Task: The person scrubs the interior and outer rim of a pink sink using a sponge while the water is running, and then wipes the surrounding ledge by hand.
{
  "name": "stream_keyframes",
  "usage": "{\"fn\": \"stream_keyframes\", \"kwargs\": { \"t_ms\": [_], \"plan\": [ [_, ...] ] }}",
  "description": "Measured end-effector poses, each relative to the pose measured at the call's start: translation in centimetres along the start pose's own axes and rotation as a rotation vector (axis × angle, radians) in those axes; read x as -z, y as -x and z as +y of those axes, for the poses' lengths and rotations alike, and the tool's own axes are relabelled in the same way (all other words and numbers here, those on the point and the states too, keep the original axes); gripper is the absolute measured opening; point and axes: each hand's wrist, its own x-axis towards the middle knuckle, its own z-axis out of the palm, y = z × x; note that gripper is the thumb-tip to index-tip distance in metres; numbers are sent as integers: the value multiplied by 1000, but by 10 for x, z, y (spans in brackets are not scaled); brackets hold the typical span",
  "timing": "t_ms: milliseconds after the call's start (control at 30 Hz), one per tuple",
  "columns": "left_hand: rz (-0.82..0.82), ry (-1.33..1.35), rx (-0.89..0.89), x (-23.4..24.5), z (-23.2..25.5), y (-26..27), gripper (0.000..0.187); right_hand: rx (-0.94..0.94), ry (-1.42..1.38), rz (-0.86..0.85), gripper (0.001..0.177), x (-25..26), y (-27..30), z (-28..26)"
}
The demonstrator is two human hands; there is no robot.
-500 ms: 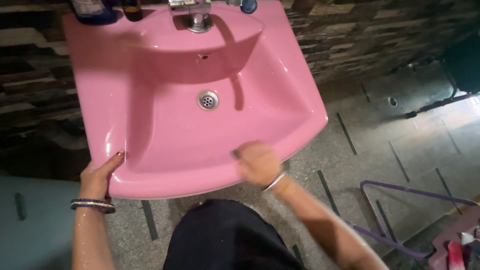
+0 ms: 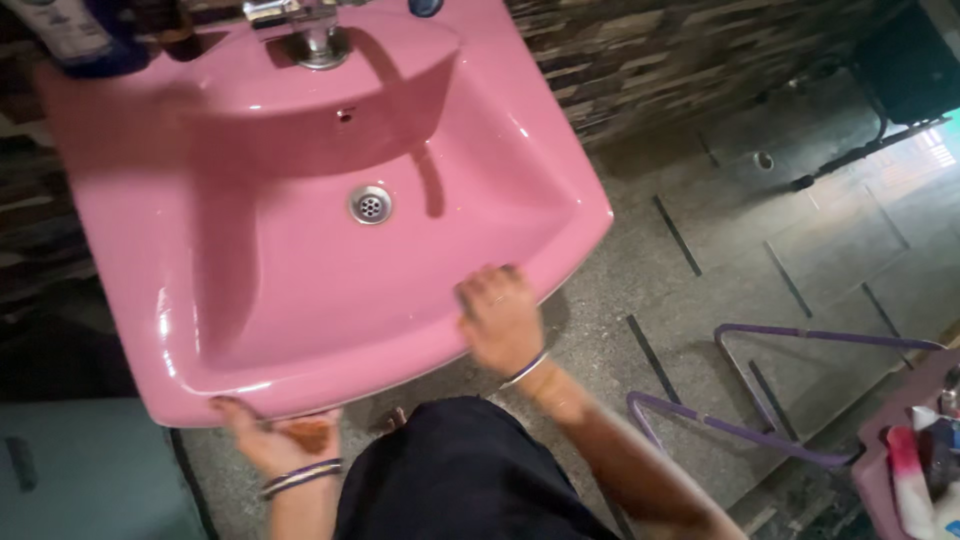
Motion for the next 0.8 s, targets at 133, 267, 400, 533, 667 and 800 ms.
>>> {"fn": "stream_keyframes", "kwargs": {
  "t_ms": [133,267,400,533,667,800],
  "plan": [
    [-8,115,58,-11,-43,3,61,94,-122,-22,55,12,6,-32],
    [11,95,51,-33,-57,11,49,217,-107,-75,60,18,11,21],
    [-10,112,-13,-39,-76,15,45,144,43,-39,45,18,16,118],
    [24,216,-48,-57,-115,15,51,-66,21,87,49,17,17,197],
    [92,236,-218,-72,-136,19,65,-425,-301,267,56,-6,25,209],
    [168,182,-231,-77,-144,18,67,-324,32,182,76,-26,48,174]
  ]
}}
